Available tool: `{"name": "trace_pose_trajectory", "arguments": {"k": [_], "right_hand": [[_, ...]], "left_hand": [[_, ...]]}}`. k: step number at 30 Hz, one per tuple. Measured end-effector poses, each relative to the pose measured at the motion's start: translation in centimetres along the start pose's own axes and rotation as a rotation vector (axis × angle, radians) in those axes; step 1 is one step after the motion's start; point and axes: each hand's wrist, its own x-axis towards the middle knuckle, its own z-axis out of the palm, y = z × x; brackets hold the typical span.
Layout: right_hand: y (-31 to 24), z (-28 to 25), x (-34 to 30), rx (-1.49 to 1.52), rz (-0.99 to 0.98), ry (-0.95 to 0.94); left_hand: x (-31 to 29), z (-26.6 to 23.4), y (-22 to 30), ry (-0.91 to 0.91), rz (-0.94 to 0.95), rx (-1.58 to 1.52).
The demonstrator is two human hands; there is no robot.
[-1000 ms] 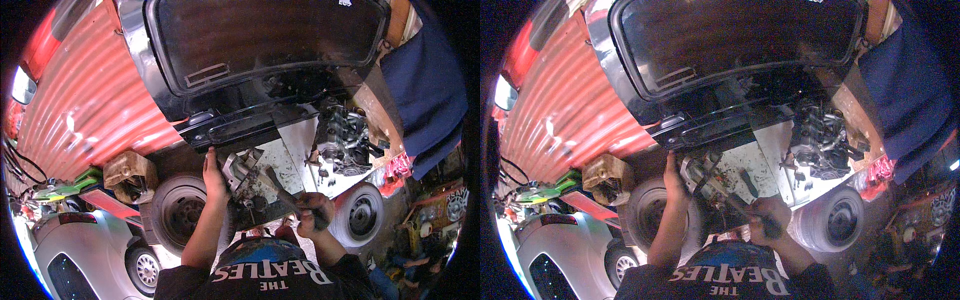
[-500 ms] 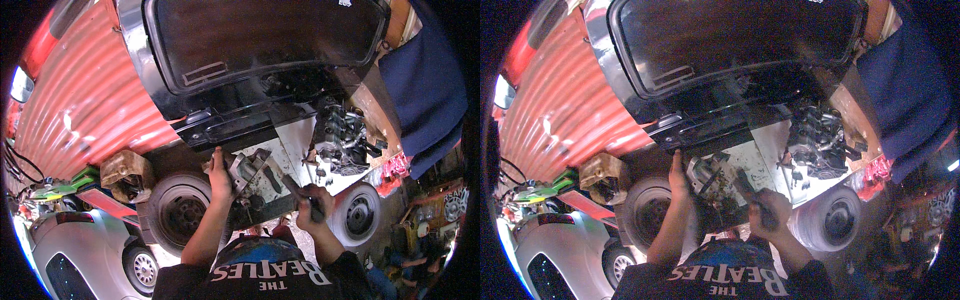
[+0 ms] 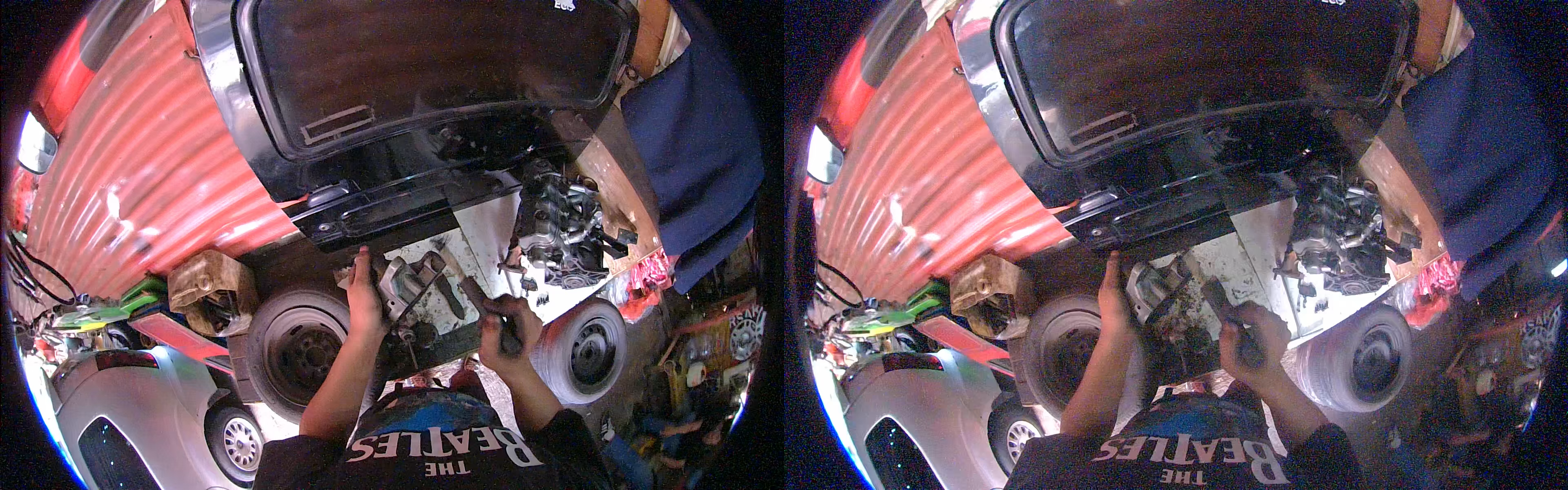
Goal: The person uses a wire brush to scrub a metal engine part held in the left hand, repeatedly rotating the part to clean different surfaces. The person continues scrubbing the same part throughout the clip.
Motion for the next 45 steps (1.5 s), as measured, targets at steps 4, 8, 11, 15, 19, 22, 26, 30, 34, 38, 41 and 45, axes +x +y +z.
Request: {"name": "trace_pose_trajectory", "arguments": {"k": [4, 8, 11, 15, 19, 22, 26, 30, 34, 38, 41, 45], "right_hand": [[-0.3, 0.3, -0.4, 0.169, -0.184, -0.054], [0.6, 0.8, 0.1, 0.120, 0.090, 0.088], [0.2, 0.3, 0.0, 0.068, -0.233, -0.043], [1.0, 1.3, 0.1, 0.041, 0.006, 0.076], [0.9, 0.5, -0.4, 0.031, -0.172, -0.059], [1.2, 1.1, 0.2, 0.025, 0.117, 0.000], [-0.1, -0.5, 1.0, 0.036, -0.262, -0.054], [0.7, 0.8, 0.7, 0.067, 0.122, -0.015], [1.0, 0.2, 0.0, 0.058, -0.150, -0.008], [0.5, 0.0, 1.0, 0.035, 0.160, 0.005], [0.4, -0.5, 0.0, -0.078, -0.182, -0.023], [1.5, -1.5, -1.1, -0.099, 0.062, -0.130]], "left_hand": [[0.6, -1.0, -0.3, -0.078, -0.105, -0.061], [-1.1, 0.9, 1.0, -0.033, -0.139, -0.082], [1.1, -0.9, -0.1, -0.094, -0.125, -0.035], [0.0, 0.4, 0.5, -0.077, -0.151, -0.086], [0.5, -0.2, 0.0, -0.055, -0.182, -0.055], [0.7, -0.5, -0.5, -0.035, -0.154, -0.041], [0.7, -0.3, -0.5, 0.006, -0.156, -0.021], [1.1, -0.5, -0.9, -0.012, -0.095, 0.005], [0.7, 0.2, -0.4, 0.012, -0.147, -0.056], [0.7, 0.3, -0.3, 0.053, 0.024, 0.065], [1.2, -0.5, -0.9, 0.075, 0.090, 0.136], [1.7, -0.5, -0.2, 0.073, 0.175, 0.082]]}}
